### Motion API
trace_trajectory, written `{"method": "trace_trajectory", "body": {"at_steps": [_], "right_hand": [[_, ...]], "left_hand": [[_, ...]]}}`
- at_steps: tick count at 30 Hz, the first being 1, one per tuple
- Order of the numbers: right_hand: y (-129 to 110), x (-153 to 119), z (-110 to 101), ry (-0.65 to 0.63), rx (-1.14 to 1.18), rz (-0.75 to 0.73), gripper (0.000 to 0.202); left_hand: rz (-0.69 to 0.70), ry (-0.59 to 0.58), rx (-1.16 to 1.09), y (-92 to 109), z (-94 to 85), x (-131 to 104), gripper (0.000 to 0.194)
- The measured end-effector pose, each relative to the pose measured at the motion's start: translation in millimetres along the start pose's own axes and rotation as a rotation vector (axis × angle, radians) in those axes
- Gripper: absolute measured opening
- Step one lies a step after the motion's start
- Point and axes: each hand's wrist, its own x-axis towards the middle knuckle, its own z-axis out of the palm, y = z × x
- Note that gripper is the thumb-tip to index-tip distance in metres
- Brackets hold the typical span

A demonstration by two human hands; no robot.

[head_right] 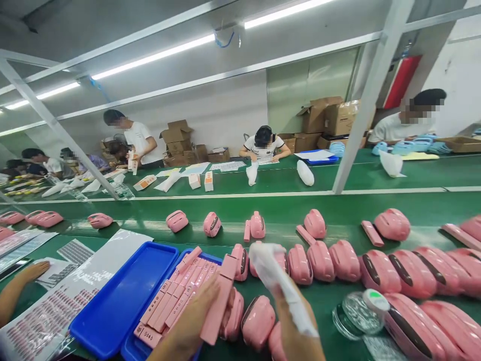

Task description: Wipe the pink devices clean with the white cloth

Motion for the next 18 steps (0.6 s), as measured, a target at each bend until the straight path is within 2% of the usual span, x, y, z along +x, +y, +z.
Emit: {"method": "trace_trajectory", "body": {"at_steps": [2,5,7,8,9,11,13,14,16,18], "right_hand": [[-23.2,1.6,13.0,-0.260,-0.017,-0.442,0.042],[-35.0,-10.6,25.9,-0.357,-0.083,-0.862,0.041],[-31.5,-19.5,26.8,-0.421,-0.065,-1.023,0.040],[-28.5,-21.0,24.5,-0.427,-0.032,-1.026,0.036],[-25.5,-19.7,20.6,-0.396,0.010,-0.967,0.031],[-21.1,-10.4,9.1,-0.234,0.084,-0.694,0.027],[-19.6,1.3,-3.8,-0.045,0.093,-0.426,0.033],[-19.9,4.8,-8.9,0.004,0.077,-0.343,0.037],[-21.7,3.1,-13.5,0.031,0.072,-0.248,0.038],[-23.0,-10.1,-9.2,-0.059,0.053,-0.354,0.038]], "left_hand": [[-0.026,-0.008,-0.191,-3.5,24.5,-6.7,0.046],[-0.117,-0.017,-0.400,-0.1,39.9,-7.9,0.055],[-0.222,-0.058,-0.527,3.9,41.5,-7.6,0.059],[-0.250,-0.087,-0.569,5.1,41.6,-8.2,0.059],[-0.244,-0.123,-0.577,5.7,41.9,-9.7,0.059],[-0.161,-0.220,-0.520,4.7,44.0,-14.7,0.055],[-0.090,-0.295,-0.415,2.6,47.6,-20.5,0.048],[-0.089,-0.302,-0.357,1.4,49.4,-22.7,0.047],[-0.122,-0.223,-0.277,-1.1,52.3,-24.0,0.044],[-0.134,-0.064,-0.277,-4.5,53.2,-20.8,0.037]]}}
